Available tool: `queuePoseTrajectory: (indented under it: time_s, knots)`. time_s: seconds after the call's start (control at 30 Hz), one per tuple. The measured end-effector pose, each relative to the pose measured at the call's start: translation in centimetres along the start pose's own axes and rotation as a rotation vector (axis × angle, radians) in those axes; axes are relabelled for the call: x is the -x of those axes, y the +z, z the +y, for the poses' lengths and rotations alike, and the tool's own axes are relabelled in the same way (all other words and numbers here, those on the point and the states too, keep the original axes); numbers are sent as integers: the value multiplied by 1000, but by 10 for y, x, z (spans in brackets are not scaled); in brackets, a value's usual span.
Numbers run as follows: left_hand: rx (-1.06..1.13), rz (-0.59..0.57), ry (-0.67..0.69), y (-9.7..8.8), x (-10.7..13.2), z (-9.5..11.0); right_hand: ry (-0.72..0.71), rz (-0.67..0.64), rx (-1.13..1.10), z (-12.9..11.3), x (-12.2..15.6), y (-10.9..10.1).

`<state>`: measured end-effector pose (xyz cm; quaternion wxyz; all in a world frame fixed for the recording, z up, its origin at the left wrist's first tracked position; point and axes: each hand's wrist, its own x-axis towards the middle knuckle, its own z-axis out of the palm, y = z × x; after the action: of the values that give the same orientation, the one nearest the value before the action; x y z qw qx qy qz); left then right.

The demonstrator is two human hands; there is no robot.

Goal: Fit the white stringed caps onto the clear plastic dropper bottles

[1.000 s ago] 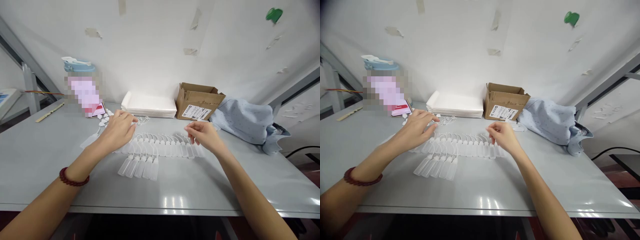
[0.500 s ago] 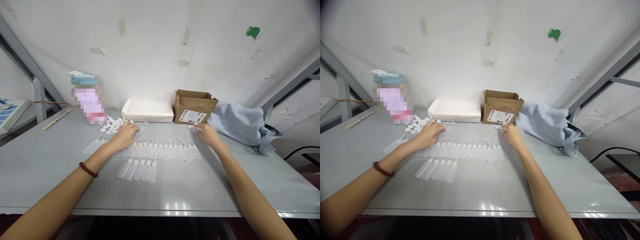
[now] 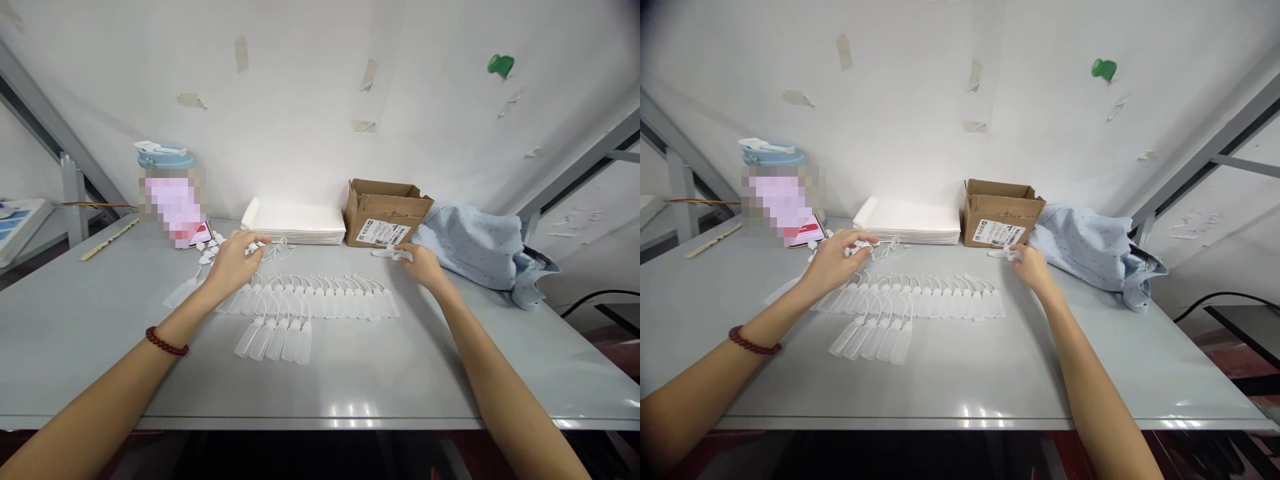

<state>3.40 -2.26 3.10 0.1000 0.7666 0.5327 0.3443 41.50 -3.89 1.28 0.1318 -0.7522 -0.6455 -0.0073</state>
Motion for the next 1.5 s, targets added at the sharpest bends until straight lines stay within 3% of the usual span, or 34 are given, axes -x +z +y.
queuePoseTrajectory:
  time_s: [0.23, 0.53, 0.77, 0.93, 1.07, 1.17, 1.27, 1.5]
  knots:
    - [49, 94, -62, -2, 1, 2, 17, 1, 54, 9, -1, 5]
    - [-58, 5, -39, 0, -1, -4, 20, -34, 68, 5, -1, 10]
    - [117, 31, -93, -4, 2, 3, 31, -41, 42, -2, 3, 8]
    - [278, 101, -198, -9, 8, 16, -22, 9, -38, -20, 13, -7]
    - [366, 138, -219, -10, 16, 30, -138, 41, -200, -60, 34, -22]
    - [406, 119, -117, -7, 23, 42, -215, 64, -636, -95, 57, -27]
    - [439, 101, -24, -4, 32, 53, -212, -34, -887, -121, 79, -28]
    - [440, 152, 67, 1, 47, 67, -136, -241, -1182, -140, 103, -26]
